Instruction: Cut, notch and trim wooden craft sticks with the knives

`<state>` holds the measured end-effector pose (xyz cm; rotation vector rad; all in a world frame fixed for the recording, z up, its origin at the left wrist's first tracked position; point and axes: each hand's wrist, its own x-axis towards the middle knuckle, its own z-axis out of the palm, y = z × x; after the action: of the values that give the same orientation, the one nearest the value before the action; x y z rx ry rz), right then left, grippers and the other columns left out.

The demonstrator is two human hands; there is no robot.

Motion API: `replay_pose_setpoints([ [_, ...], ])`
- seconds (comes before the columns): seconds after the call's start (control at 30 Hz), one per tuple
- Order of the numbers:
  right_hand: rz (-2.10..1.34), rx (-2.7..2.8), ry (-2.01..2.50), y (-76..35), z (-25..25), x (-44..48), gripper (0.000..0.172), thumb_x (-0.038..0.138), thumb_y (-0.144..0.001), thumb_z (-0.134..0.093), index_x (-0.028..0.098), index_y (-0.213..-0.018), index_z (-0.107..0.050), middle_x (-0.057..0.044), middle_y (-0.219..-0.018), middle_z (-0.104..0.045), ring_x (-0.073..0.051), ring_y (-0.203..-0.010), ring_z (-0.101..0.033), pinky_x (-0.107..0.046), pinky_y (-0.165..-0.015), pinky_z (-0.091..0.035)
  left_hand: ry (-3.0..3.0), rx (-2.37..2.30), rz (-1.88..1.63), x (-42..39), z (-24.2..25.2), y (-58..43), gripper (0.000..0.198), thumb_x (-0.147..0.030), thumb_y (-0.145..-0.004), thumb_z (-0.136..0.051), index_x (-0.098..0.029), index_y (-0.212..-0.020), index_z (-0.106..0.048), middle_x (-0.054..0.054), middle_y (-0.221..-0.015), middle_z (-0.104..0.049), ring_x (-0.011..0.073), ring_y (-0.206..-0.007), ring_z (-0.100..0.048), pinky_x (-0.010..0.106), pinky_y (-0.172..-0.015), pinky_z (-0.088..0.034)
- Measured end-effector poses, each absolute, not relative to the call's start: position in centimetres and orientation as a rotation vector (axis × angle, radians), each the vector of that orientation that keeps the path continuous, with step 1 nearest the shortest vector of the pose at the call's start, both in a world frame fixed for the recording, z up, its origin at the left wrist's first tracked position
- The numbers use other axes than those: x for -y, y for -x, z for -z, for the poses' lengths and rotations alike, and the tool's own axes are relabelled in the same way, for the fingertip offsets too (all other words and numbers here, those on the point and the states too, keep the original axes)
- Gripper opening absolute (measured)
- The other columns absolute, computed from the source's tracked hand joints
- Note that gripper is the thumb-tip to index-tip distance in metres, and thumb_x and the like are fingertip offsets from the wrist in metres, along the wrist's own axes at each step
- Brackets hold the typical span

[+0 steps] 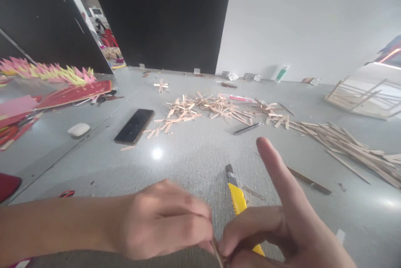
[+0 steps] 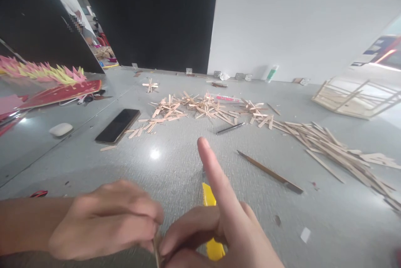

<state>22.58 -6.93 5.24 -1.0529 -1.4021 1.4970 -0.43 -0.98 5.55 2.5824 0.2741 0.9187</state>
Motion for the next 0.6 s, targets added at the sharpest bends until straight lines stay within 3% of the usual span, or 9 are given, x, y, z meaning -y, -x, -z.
replay_pose_setpoints([
  [0.1,-1.524,1.445,1.054,-22.6,-5.3,6.7,0.134,0.003,-0.071,-0.069,0.04,-0.16,0.025,0.013,-0.076,-0.078,-0.015,-0.064,-0.078,-0.019,-0.071,-0.066,-2.571,-0.192,-0.849,1.0,-6.1,0.6,0.035,-0.019,-0.111,-0.029,-0.016,-0.099,-0.062,0.007,-0.086,-0.077,0.0133,-0.064,-0.071,0.022,-0.065,-0.056],
  [0.23,-1.614,1.463,1.012,-22.7,-5.2,6.5,0.125,0.003,-0.074,-0.073,0.046,-0.164,0.003,0.012,-0.077,-0.078,-0.015,-0.068,-0.078,-0.021,-0.073,-0.066,-2.512,-0.17,-0.826,1.3,-5.6,0.7,0.032,-0.021,-0.109,-0.031,-0.016,-0.101,-0.062,0.009,-0.09,-0.078,0.0168,-0.07,-0.074,0.025,-0.069,-0.058],
  [0.37,-1.63,1.489,1.034,-22.8,-4.9,6.8,0.134,0.0,-0.073,-0.076,0.049,-0.161,0.012,0.013,-0.077,-0.077,-0.013,-0.068,-0.077,-0.02,-0.072,-0.066,-2.441,-0.285,-0.885,2.4,-4.7,0.4,0.029,-0.022,-0.109,-0.037,-0.018,-0.096,-0.062,0.004,-0.087,-0.078,0.0145,-0.067,-0.073,0.025,-0.07,-0.057],
  [0.6,-1.663,1.609,1.129,-23.2,-4.0,7.2,0.129,-0.006,-0.073,-0.064,0.052,-0.16,0.011,0.015,-0.079,-0.077,-0.007,-0.075,-0.076,-0.015,-0.077,-0.059,-2.424,-0.428,-0.926,3.6,-4.0,-0.2,0.029,-0.027,-0.11,-0.038,-0.021,-0.093,-0.062,0.001,-0.081,-0.076,0.0152,-0.067,-0.072,0.027,-0.069,-0.058],
])
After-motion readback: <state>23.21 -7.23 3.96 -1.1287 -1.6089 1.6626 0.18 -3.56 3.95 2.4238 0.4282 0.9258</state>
